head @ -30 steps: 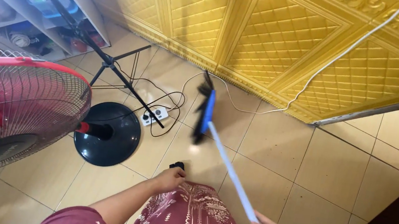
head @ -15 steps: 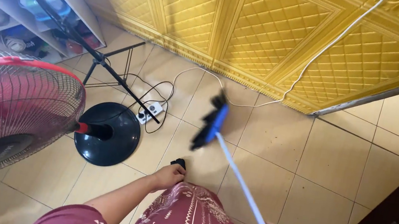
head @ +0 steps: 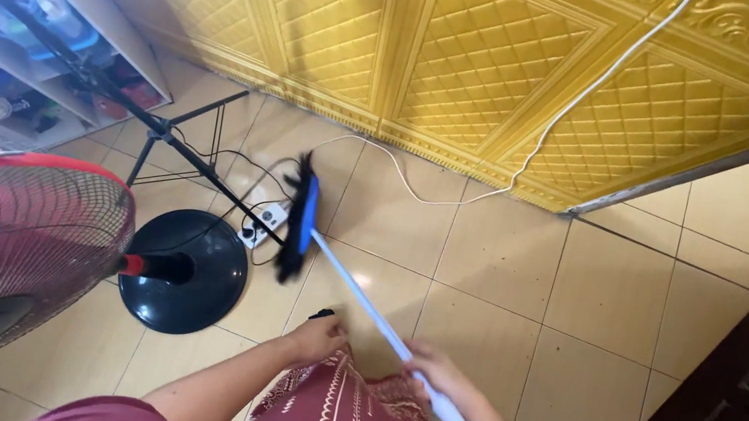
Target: Sweeping the floor in multiple rooms of a house using a broom.
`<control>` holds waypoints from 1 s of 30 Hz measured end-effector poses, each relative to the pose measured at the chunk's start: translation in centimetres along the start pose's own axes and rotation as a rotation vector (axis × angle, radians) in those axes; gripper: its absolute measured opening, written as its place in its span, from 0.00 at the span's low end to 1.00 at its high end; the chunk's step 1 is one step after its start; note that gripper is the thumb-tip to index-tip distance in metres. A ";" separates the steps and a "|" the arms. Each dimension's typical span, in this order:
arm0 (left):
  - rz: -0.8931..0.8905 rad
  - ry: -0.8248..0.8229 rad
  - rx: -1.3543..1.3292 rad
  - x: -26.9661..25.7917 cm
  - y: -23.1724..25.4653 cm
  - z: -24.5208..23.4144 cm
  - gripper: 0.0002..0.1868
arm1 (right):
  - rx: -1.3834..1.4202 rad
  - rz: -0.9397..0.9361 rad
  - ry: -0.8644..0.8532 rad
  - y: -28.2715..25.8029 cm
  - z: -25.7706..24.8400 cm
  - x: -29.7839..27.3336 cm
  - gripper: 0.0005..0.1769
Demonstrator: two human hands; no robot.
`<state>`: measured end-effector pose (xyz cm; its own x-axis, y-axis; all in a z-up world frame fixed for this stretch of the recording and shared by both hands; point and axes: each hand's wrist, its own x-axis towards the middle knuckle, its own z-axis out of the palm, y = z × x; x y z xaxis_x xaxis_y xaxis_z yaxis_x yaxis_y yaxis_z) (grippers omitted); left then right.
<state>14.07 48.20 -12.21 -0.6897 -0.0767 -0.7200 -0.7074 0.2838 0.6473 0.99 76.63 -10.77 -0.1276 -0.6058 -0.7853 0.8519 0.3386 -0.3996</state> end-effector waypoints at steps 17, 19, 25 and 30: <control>0.562 -0.372 0.452 0.0 14.9 15.7 0.25 | 0.182 -0.032 0.526 8.4 -10.3 -21.3 0.36; 0.852 -0.242 0.523 -4.5 18.9 16.3 0.38 | 0.009 -0.098 0.507 7.6 -6.0 -23.1 0.39; 1.065 -0.222 0.441 -10.0 22.8 18.4 0.25 | -0.170 -0.332 0.059 2.1 1.0 -31.9 0.34; 0.809 0.123 0.393 -8.5 18.1 16.2 0.13 | -0.019 -0.553 0.211 1.6 5.1 -33.4 0.48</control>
<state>9.67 69.51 1.58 -0.9806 0.1925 -0.0359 0.0886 0.5996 0.7954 9.21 93.69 17.22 -0.6500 -0.5403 -0.5344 0.6211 0.0275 -0.7833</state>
